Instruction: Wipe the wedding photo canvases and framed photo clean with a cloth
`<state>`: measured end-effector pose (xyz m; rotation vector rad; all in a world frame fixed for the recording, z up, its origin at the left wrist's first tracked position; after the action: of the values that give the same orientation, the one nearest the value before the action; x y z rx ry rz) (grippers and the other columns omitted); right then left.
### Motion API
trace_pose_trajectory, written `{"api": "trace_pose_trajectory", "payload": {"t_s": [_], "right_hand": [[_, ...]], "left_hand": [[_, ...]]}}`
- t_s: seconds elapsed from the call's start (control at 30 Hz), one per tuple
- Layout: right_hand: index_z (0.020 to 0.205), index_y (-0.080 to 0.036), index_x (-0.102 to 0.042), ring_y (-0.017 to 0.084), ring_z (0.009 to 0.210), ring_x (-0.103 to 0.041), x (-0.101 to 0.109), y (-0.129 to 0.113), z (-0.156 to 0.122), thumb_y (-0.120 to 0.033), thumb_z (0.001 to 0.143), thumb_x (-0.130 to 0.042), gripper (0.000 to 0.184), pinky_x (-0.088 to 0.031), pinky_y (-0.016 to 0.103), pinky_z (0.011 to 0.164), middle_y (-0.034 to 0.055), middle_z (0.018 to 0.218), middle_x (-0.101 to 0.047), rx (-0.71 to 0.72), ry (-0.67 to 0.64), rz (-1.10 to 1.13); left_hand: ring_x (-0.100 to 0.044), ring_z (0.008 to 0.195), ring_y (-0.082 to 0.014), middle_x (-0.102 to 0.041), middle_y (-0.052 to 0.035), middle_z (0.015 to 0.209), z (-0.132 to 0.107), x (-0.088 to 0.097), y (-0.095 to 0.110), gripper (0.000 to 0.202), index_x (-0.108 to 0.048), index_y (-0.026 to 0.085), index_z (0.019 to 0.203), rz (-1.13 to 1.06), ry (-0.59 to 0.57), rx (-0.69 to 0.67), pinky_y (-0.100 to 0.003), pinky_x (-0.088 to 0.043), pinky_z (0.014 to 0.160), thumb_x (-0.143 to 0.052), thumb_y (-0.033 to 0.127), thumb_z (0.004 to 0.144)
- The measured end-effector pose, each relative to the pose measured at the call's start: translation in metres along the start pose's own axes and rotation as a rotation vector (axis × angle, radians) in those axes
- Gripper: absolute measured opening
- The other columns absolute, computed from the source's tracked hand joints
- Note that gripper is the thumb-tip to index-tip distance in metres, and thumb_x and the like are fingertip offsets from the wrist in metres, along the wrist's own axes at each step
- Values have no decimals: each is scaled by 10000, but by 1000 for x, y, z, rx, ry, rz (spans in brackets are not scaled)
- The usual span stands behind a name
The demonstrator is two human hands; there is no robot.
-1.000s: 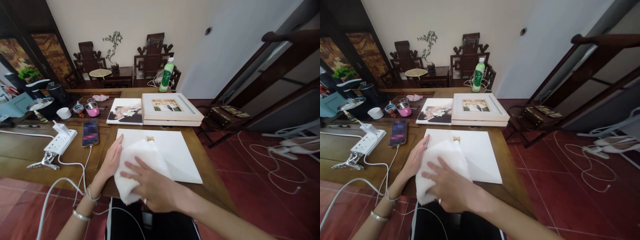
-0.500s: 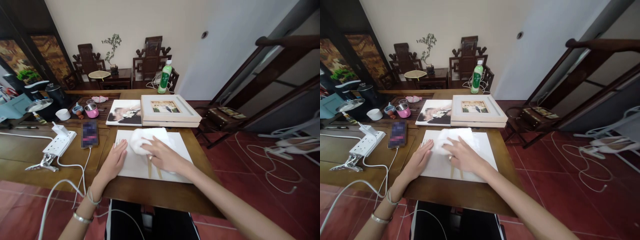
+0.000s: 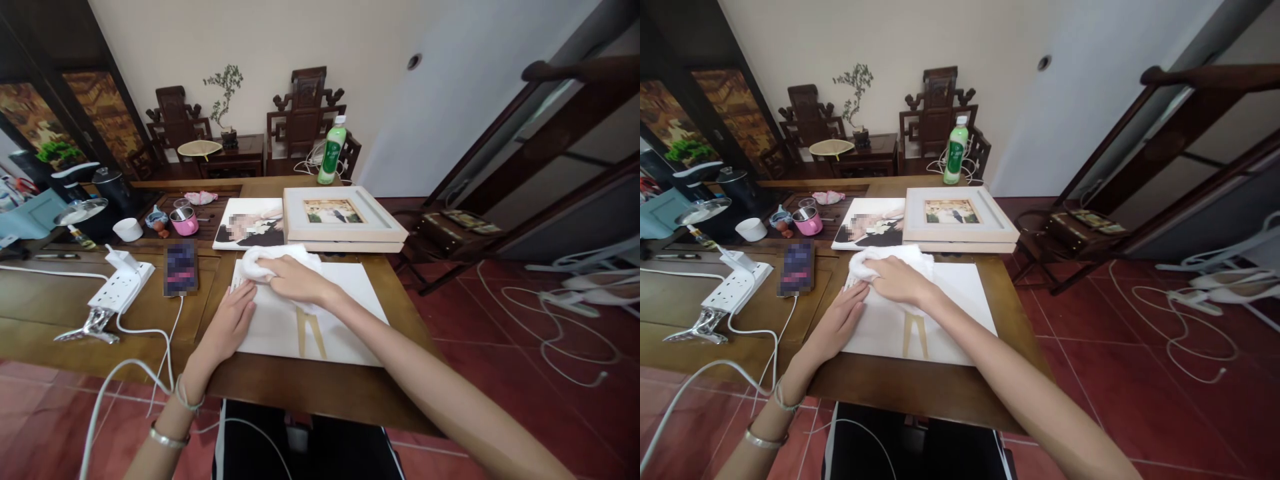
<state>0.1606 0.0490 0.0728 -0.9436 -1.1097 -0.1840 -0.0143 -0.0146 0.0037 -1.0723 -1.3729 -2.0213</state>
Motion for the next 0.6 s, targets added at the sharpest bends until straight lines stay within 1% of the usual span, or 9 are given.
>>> {"api": "trace_pose_trajectory", "payload": {"t_s": [0.1,0.2,0.27,0.33,0.37,0.43,0.5,0.53,0.6], "right_hand": [[931,-198,-617,255,904,-602,15,21,-28,-140,795,-370,288,-438,346,804,67,970,-679,-87,29,-36],[1047,-181,-609,305,1003,-586,28,45,-64,-183,828,-354,336,-434,421,867,109,1063,-664,-188,84,-77],[1112,-175,-596,330,1058,-575,31,59,-89,-203,838,-346,372,-431,466,901,125,1120,-651,-268,121,-118],[1137,-187,-595,343,1107,-564,31,66,-113,-211,826,-366,388,-432,497,932,117,1152,-647,-339,131,-172],[1138,-192,-598,349,1142,-550,29,66,-125,-208,812,-382,391,-429,512,949,113,1175,-641,-353,118,-199],[1130,-194,-603,358,1236,-480,23,59,-148,-186,778,-409,402,-407,544,992,115,1274,-590,-323,76,-235],[1101,-202,-612,349,1318,-382,18,42,-170,-156,756,-421,397,-373,561,1035,101,1387,-498,-253,25,-237],[1072,-217,-621,335,1344,-339,17,31,-180,-143,754,-425,382,-360,557,1053,79,1420,-464,-226,-5,-221],[1007,-259,-642,301,1359,-310,19,10,-198,-113,742,-443,362,-355,524,1076,27,1423,-464,-185,-95,-152]], "left_hand": [[-328,1384,-221,-425,-98,1458,-1,-2,-3,435,-469,152,1351,8,-8,4,-490,-176,1164,-299,314,985],[-323,1388,-210,-423,-88,1461,-1,-2,-3,438,-467,166,1355,16,-15,14,-478,-184,1165,-288,321,987],[-321,1389,-210,-422,-83,1462,-1,-1,-2,436,-471,177,1353,21,-12,13,-478,-187,1164,-287,322,986],[-324,1388,-215,-423,-81,1461,-1,-1,-2,433,-480,184,1348,23,-6,6,-487,-186,1163,-290,325,985],[-326,1387,-219,-424,-82,1460,-1,-1,-2,433,-484,185,1346,23,-4,4,-491,-186,1162,-292,327,985],[-328,1386,-221,-427,-86,1458,-1,-1,-2,436,-484,179,1347,23,-4,3,-493,-182,1163,-293,328,984],[-326,1387,-216,-426,-89,1457,-1,-1,-3,438,-477,171,1352,22,-4,0,-486,-179,1165,-295,327,984],[-324,1388,-214,-425,-88,1459,-1,-1,-2,437,-473,172,1354,20,-2,-3,-483,-176,1166,-297,326,984],[-322,1389,-210,-423,-85,1461,-1,-1,-2,433,-470,179,1355,16,5,-6,-481,-169,1167,-302,326,984]]}}
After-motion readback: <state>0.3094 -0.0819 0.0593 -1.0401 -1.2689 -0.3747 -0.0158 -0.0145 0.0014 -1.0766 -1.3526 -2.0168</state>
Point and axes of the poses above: each hand's wrist, its own z-axis towards the middle knuckle, its own x-axis out of the back of the hand, y = z × x, the point moved 1 cm from there along z, towards the middle knuckle
